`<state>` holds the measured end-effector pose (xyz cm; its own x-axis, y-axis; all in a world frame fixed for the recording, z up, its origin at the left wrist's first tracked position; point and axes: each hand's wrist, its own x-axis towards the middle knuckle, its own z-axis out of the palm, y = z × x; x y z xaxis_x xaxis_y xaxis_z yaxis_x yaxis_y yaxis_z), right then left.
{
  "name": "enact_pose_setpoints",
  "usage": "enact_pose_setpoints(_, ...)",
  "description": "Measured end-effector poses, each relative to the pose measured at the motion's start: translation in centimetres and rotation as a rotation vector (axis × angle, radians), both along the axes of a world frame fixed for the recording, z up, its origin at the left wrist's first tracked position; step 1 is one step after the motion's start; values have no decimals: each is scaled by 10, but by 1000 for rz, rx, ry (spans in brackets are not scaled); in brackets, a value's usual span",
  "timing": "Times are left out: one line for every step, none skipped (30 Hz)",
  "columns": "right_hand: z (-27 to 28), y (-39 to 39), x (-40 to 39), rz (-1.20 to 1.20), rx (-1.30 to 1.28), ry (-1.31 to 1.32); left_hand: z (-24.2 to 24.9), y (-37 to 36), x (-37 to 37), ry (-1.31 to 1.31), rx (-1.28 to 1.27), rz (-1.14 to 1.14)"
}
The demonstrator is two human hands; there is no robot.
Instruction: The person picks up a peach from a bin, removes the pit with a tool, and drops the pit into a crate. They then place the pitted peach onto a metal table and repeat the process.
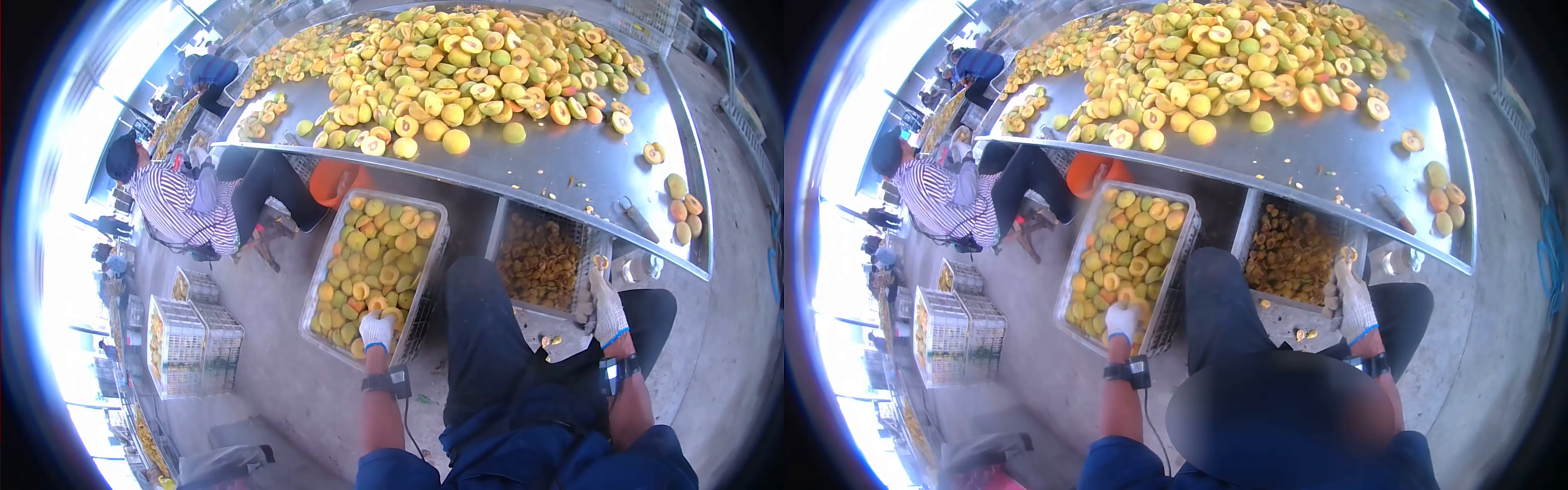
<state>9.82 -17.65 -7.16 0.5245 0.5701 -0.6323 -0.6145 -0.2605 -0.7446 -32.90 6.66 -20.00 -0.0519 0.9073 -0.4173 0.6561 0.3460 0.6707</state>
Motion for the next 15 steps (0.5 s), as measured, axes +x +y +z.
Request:
enact_pose_setpoints(-2, 0, 1, 12, 3, 0, -4, -1, -2, -1, -1, 4)
enact_pose_setpoints(-3, 0, 1, 21, 5, 0, 10, -6, 7, -98, -15, 51)
enact_pose_setpoints(-4, 1, 1, 21, 4, -1, 16, -9, 11, -195, -29, 95)
enact_pose_setpoints(-5, 0, 0, 23, -6, -8, 18, -8, 11, -195, -32, 94)
enact_pose_setpoints(-4, 1, -1, 26, -14, -14, 14, -6, 6, -84, 40, 28)
enact_pose_setpoints(-3, 1, -2, 24, -15, -14, 12, -3, 2, 26, 114, -38)
enact_pose_setpoints(0, 2, -3, 17, -19, -23, 5, 0, -3, 27, 113, -41)
enact_pose_setpoints(2, 2, -4, 11, -24, -32, -13, 3, -12, 207, 274, -65)
enact_pose_setpoints(2, 1, -4, 9, -26, -31, -17, 4, -13, 387, 434, -89)
enact_pose_setpoints(2, 0, -3, 8, -21, -32, -20, 3, -16, 388, 433, -91)
enact_pose_setpoints(1, 0, -3, 8, -16, -34, -12, 0, -14, 368, 440, -61)
enact_pose_setpoints(1, 0, -3, 7, -16, -34, -2, -4, -12, 349, 448, -29)
enact_pose_setpoints(0, 0, -3, 6, -13, -27, 7, -7, -7, 349, 448, -30)
enact_pose_setpoints(-1, 0, -2, 5, -9, -21, 14, -10, -1, 427, 439, -1)
enact_pose_setpoints(0, 0, -2, 6, -9, -20, 19, -13, 4, 505, 431, 28)
